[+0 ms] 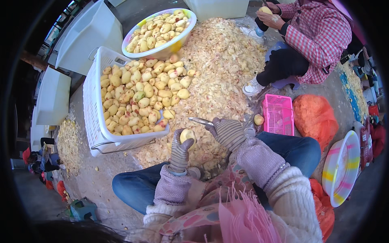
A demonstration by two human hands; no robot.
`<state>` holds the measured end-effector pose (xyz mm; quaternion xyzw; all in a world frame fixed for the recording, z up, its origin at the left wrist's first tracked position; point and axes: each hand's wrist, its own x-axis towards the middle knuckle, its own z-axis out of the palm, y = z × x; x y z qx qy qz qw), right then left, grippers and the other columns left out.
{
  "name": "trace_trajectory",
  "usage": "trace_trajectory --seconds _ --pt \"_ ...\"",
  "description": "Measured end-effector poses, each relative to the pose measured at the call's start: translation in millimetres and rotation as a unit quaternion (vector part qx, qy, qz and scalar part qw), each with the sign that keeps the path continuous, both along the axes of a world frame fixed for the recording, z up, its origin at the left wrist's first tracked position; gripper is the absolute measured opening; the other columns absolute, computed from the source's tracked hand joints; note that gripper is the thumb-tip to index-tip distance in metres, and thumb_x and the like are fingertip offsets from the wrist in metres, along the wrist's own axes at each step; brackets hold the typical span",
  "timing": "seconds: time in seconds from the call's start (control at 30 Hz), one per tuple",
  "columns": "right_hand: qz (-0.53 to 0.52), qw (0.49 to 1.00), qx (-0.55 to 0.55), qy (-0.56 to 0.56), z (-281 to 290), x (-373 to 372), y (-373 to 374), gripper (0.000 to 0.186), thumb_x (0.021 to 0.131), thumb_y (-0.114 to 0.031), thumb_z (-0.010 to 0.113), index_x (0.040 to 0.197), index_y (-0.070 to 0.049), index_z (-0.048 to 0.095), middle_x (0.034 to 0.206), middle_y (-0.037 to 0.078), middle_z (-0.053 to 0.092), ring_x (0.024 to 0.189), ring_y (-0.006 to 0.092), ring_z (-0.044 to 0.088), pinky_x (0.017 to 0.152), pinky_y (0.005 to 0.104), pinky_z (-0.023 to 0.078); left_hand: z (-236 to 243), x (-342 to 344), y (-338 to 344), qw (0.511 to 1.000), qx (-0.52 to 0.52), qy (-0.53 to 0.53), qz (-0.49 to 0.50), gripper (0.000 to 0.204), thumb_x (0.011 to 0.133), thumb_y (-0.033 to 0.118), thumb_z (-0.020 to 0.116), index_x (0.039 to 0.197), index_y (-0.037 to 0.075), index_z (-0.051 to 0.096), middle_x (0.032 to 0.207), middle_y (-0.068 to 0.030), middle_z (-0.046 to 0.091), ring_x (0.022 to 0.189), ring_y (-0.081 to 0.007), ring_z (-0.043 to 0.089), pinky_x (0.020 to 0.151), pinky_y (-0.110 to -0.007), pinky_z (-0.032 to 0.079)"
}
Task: The person sits on the floor and peels small yellow fruits with a knife, placing the peeled items into a white basket. A second person nearby also peels fruit. The peeled fruits accumulate in the basket while peels pile on the floor.
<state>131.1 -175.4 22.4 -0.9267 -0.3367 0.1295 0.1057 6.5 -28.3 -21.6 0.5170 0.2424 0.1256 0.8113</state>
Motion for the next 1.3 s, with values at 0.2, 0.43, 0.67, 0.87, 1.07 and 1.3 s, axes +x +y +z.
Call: trace_trajectory --seconds 0.2,0.43,0.67,0.87,1.07,1.3 --pt "-0.065 0.996 0.041 -0.039 -9 2 -4 0.04 0.093 -0.044 0.052 0.093 -0.005 0.058 0.069 0.016 0.063 0.063 0.0348 0.064 0.058 0.0475 0.049 1 4 0 0.999 0.018 -0.008 -0.027 0.048 0.073 0.015 0.068 0.116 0.004 0.051 0.102 -0.007 0.059 0.093 -0.0152 0.057 0.084 -0.029 0.049" --pt "-0.007 0.999 0.033 -0.023 -15 3 -7 0.041 0.093 -0.044 0.053 0.088 -0.003 0.056 0.068 0.016 0.062 0.058 0.0334 0.062 0.055 0.0462 0.049 6 3 4 0.982 -0.172 -0.071 -0.031 0.048 0.07 0.009 0.064 0.116 0.004 0.05 0.101 -0.0146 0.06 0.086 -0.0279 0.062 0.075 -0.035 0.053" --pt "0.004 1.0 -0.006 -0.019 -2 4 -9 0.037 0.092 -0.041 0.055 0.088 -0.004 0.058 0.069 0.015 0.062 0.064 0.0346 0.063 0.063 0.0463 0.048 13 -2 11 0.969 -0.233 -0.073 -0.035 0.05 0.068 0.008 0.065 0.115 0.006 0.049 0.095 -0.0139 0.06 0.08 -0.0279 0.062 0.072 -0.037 0.053" --pt "0.219 0.973 0.075 0.014 -2 -7 -9 0.041 0.092 -0.043 0.054 0.087 -0.003 0.056 0.07 0.016 0.062 0.059 0.033 0.062 0.054 0.0442 0.049 6 0 18 0.952 -0.304 -0.009 -0.029 0.041 0.089 0.049 0.06 0.102 0.01 0.061 0.085 -0.0073 0.065 0.075 -0.0204 0.063 0.054 -0.031 0.047" --pt "0.116 0.991 0.049 -0.043 -1 -9 -10 0.042 0.092 -0.044 0.053 0.088 -0.003 0.057 0.069 0.015 0.062 0.06 0.0318 0.063 0.054 0.0453 0.048 7 -5 17 0.971 -0.229 0.069 0.007 0.04 0.092 0.046 0.057 0.105 0.008 0.059 0.089 -0.0084 0.065 0.072 -0.0191 0.064 0.047 -0.03 0.047" --pt "0.183 0.982 0.029 -0.029 -5 -11 -7 0.04 0.093 -0.044 0.051 0.092 -0.005 0.059 0.066 0.015 0.063 0.061 0.0315 0.064 0.058 0.0469 0.048 8 -6 19 0.982 -0.177 0.061 -0.015 0.041 0.093 0.047 0.055 0.104 0.007 0.059 0.084 -0.0072 0.065 0.068 -0.0166 0.064 0.047 -0.028 0.049"
